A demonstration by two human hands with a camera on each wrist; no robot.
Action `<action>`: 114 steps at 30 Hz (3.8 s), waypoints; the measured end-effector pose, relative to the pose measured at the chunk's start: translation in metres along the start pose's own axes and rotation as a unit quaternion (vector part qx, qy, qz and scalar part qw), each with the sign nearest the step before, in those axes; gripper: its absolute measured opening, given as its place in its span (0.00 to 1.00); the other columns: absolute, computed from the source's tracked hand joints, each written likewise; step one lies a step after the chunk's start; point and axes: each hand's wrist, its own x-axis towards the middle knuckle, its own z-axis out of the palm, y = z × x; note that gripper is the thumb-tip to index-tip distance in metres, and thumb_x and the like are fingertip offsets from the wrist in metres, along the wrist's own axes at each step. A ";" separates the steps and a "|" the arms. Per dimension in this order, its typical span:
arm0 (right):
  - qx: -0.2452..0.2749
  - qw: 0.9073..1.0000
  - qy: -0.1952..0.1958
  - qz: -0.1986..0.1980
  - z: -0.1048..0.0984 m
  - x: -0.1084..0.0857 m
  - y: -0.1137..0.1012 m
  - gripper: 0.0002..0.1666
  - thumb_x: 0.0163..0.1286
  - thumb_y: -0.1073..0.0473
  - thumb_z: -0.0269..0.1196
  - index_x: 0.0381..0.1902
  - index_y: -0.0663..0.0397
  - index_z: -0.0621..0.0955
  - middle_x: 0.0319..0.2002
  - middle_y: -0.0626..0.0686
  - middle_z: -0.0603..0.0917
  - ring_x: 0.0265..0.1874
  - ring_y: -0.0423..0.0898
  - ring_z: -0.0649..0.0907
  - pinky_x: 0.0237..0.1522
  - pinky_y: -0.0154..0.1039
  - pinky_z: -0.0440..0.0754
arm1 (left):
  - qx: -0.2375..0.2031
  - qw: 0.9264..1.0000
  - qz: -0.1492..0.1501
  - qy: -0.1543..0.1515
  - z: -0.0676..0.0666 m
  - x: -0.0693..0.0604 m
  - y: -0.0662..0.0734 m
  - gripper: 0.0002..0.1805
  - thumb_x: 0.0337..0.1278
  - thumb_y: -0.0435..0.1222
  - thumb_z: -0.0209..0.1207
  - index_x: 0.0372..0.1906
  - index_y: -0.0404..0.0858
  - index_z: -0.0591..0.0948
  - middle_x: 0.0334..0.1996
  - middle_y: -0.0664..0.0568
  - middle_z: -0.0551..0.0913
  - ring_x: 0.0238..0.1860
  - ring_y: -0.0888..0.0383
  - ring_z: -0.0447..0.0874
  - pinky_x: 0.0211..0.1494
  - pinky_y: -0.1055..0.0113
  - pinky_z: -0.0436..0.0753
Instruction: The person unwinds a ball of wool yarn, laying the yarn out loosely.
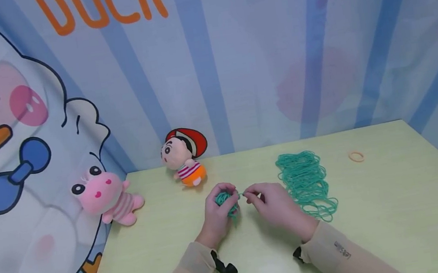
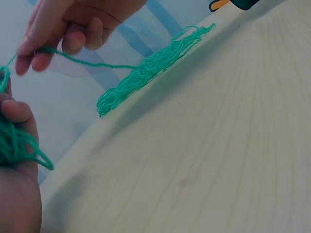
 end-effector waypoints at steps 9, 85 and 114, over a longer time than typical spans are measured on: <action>0.011 0.992 0.120 -0.049 -0.028 -0.007 -0.003 0.10 0.84 0.58 0.64 0.52 0.53 0.91 0.39 0.50 0.93 0.23 0.35 0.78 0.25 0.33 0.77 | -0.010 1.000 -0.018 0.012 0.000 0.000 0.000 0.12 0.71 0.28 0.60 0.55 0.27 0.78 0.43 0.54 0.83 0.34 0.59 0.80 0.39 0.72 0.85; -0.065 0.994 -0.082 0.043 -0.036 -0.010 0.020 0.09 0.81 0.58 0.67 0.51 0.49 0.93 0.47 0.47 0.93 0.40 0.40 0.87 0.46 0.43 0.88 | 0.068 0.997 -0.012 0.030 -0.003 0.000 0.000 0.16 0.70 0.30 0.67 0.58 0.34 0.80 0.51 0.49 0.85 0.52 0.53 0.83 0.54 0.70 0.89; -0.006 0.992 0.065 0.104 -0.117 -0.069 0.102 0.17 0.87 0.50 0.60 0.56 0.58 0.86 0.43 0.57 0.90 0.29 0.39 0.79 0.29 0.36 0.77 | 0.052 0.998 -0.022 0.030 -0.002 0.001 0.001 0.19 0.69 0.28 0.64 0.61 0.31 0.76 0.49 0.44 0.78 0.41 0.55 0.80 0.46 0.72 0.87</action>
